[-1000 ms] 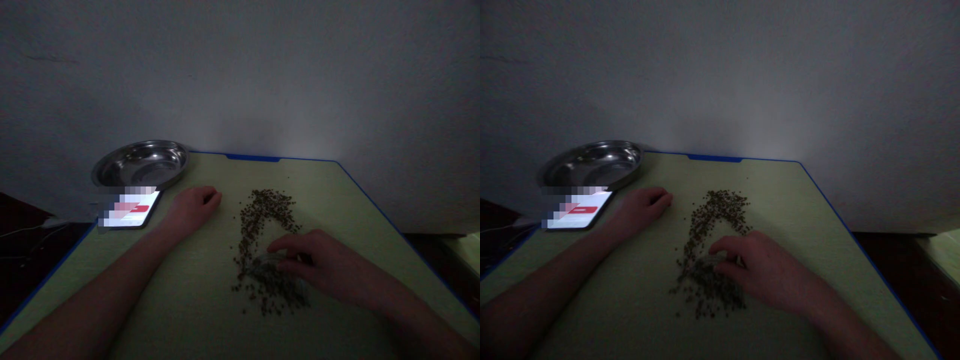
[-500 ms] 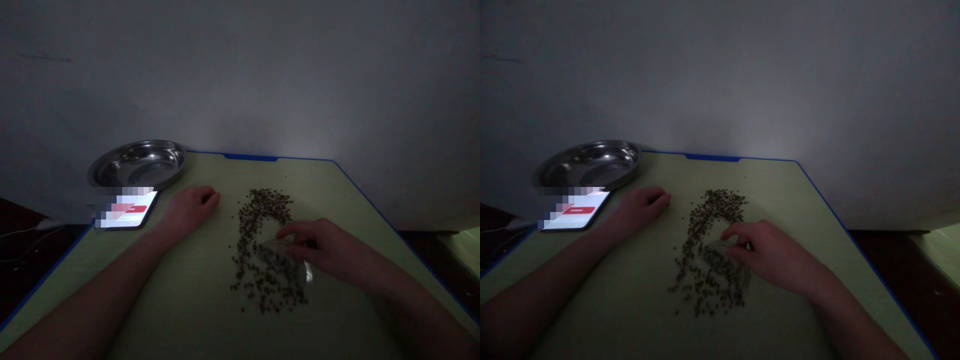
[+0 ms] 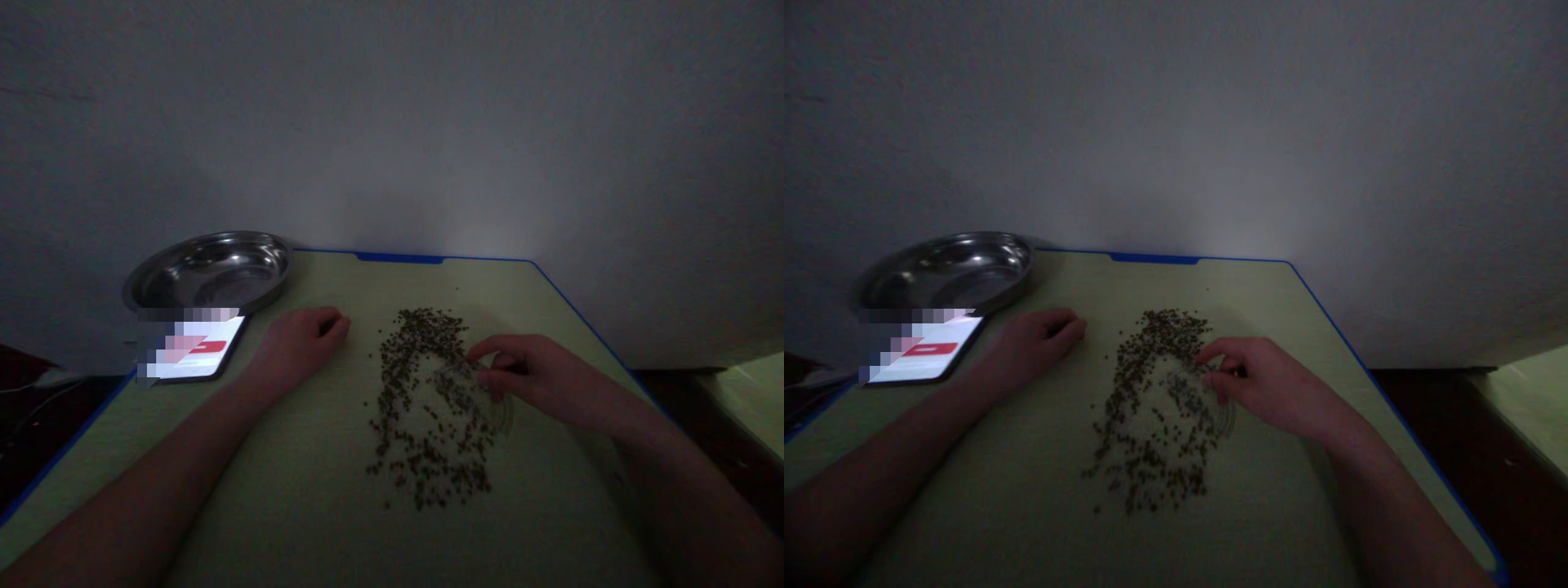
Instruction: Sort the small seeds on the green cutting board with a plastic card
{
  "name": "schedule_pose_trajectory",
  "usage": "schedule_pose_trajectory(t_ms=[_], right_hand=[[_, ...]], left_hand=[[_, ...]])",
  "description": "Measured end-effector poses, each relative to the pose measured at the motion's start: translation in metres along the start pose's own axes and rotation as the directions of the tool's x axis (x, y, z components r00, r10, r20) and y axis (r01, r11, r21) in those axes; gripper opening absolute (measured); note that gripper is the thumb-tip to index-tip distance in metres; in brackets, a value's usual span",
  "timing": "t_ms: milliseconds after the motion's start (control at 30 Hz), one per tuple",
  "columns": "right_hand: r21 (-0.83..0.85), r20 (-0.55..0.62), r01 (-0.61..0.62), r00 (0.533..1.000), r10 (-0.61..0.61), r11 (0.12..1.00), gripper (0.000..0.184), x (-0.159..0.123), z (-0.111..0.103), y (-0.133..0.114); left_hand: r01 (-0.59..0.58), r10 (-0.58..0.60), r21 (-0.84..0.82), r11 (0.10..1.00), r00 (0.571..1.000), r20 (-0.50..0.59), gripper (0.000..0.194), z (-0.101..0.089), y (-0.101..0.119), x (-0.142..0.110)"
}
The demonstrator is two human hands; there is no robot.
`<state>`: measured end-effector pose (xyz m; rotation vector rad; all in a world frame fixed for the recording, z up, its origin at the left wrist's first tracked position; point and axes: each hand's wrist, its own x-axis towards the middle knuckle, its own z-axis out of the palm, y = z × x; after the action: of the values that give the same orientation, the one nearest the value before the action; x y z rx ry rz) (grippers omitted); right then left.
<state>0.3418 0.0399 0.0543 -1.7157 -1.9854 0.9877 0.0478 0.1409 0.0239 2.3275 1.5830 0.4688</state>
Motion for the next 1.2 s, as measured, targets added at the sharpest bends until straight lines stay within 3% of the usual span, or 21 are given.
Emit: schedule_pose_trajectory(t_ms=[500, 1200], right_hand=[[0.089, 0.043, -0.121, 0.992, 0.118, 0.989, 0.012, 0.002, -0.009, 0.003], [0.122, 0.072, -0.217, 0.975, 0.21, 0.968, 0.017, 0.004, -0.023, 0.016]], left_hand=[[0.013, -0.014, 0.02, 1.0, 1.0, 0.022, 0.036, -0.004, 0.004, 0.0], [0.006, -0.006, 0.025, 1.0, 0.999, 0.032, 0.038, -0.003, 0.002, 0.0]])
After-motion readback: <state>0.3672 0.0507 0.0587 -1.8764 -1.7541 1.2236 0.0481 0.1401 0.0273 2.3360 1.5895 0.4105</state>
